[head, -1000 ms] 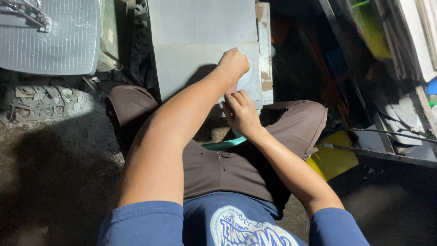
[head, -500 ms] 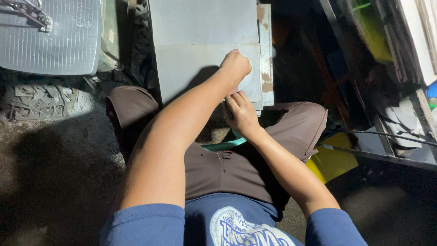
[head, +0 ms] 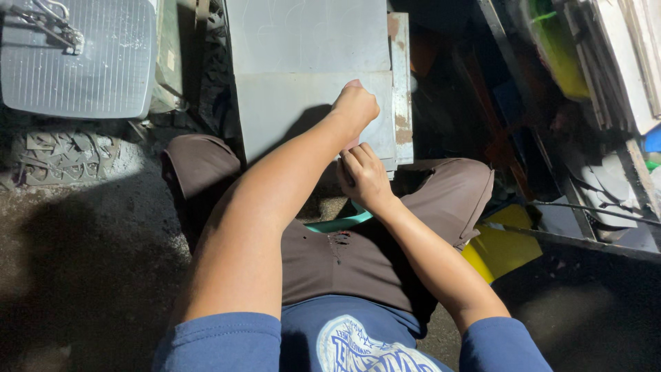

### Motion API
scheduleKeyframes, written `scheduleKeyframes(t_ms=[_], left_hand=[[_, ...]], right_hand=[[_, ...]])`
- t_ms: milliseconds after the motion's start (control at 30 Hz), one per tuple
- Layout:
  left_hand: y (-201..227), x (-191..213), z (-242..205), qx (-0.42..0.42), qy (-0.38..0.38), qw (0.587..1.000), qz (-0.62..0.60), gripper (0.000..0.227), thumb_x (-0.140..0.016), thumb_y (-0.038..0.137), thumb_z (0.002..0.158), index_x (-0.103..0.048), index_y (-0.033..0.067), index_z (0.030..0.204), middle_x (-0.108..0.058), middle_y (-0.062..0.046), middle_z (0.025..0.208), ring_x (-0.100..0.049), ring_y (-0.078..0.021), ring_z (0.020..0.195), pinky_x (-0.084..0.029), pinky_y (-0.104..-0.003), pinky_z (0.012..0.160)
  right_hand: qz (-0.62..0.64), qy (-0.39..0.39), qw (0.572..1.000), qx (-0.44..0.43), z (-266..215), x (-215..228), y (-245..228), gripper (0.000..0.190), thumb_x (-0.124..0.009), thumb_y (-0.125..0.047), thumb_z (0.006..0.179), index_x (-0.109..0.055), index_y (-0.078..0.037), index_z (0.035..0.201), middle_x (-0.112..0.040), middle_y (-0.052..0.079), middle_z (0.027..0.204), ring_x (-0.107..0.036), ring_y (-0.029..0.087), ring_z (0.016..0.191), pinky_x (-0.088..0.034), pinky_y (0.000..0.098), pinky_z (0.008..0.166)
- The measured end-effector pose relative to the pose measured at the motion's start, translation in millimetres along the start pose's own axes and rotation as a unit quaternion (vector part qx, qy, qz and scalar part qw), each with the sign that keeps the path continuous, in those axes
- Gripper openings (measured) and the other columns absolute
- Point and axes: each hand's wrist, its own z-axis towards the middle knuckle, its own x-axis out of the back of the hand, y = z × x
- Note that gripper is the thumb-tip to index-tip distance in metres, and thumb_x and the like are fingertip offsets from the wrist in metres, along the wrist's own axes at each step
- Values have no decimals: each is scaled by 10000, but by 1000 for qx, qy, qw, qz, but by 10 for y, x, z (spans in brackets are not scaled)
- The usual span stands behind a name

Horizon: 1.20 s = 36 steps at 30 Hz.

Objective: The person traces a pattern onto a stack of gray sheets using a reddish template and a pointed tool. They hold the template in place with one hand and trace its outline with the other, then lift the template to reveal the traced lines.

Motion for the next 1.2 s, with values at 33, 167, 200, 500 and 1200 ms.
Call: scheduleKeyframes(t_ms=[33, 167, 200, 500, 1200], left_hand=[[-1, 21, -15, -1, -3, 1000, 2, 118, -750, 110, 760, -788, 202, 824, -766, 18, 828, -737, -198, 828, -484, -362, 831], [19, 64, -62, 0, -18, 1000, 2, 136, -749, 93, 770, -791, 201, 840, -766, 19, 852, -739, -200, 844, -481, -385, 864], [33, 65, -63, 1, -23, 1000, -1, 139, -748, 88, 775, -793, 198, 848, -766, 20, 860, -741, -203, 847, -483, -396, 870], [5, 71, -61, -13, -31, 999, -4, 190, -770, 88, 757, -807, 166, 926, -776, -6, 938, -737, -224, 925, -524, -402, 822], [44, 195, -59, 18, -81, 996, -21, 229, -771, 90, 778, -801, 112, 1004, -770, -62, 993, -751, -287, 928, -606, -462, 563]], right_hand=[[2, 3, 1000, 2, 0, 6, 6, 318, -731, 59, 791, -630, 70, 1091, -573, 171, 897, -562, 354, 843, -495, 436, 721], [26, 21, 999, -6, -44, 28, -16, 300, -724, 77, 793, -631, 67, 1078, -568, 161, 858, -559, 341, 803, -493, 427, 709], [31, 20, 999, -6, -64, 34, -27, 302, -723, 79, 784, -631, 69, 1072, -565, 160, 850, -558, 342, 798, -492, 427, 704], [42, 10, 999, -10, -187, 187, -85, 228, -710, 93, 757, -625, 30, 958, -551, 127, 797, -551, 302, 747, -476, 402, 637], [83, 34, 995, -35, -279, 283, -76, 248, -719, 83, 737, -646, 28, 967, -544, 120, 738, -548, 293, 691, -460, 386, 621]])
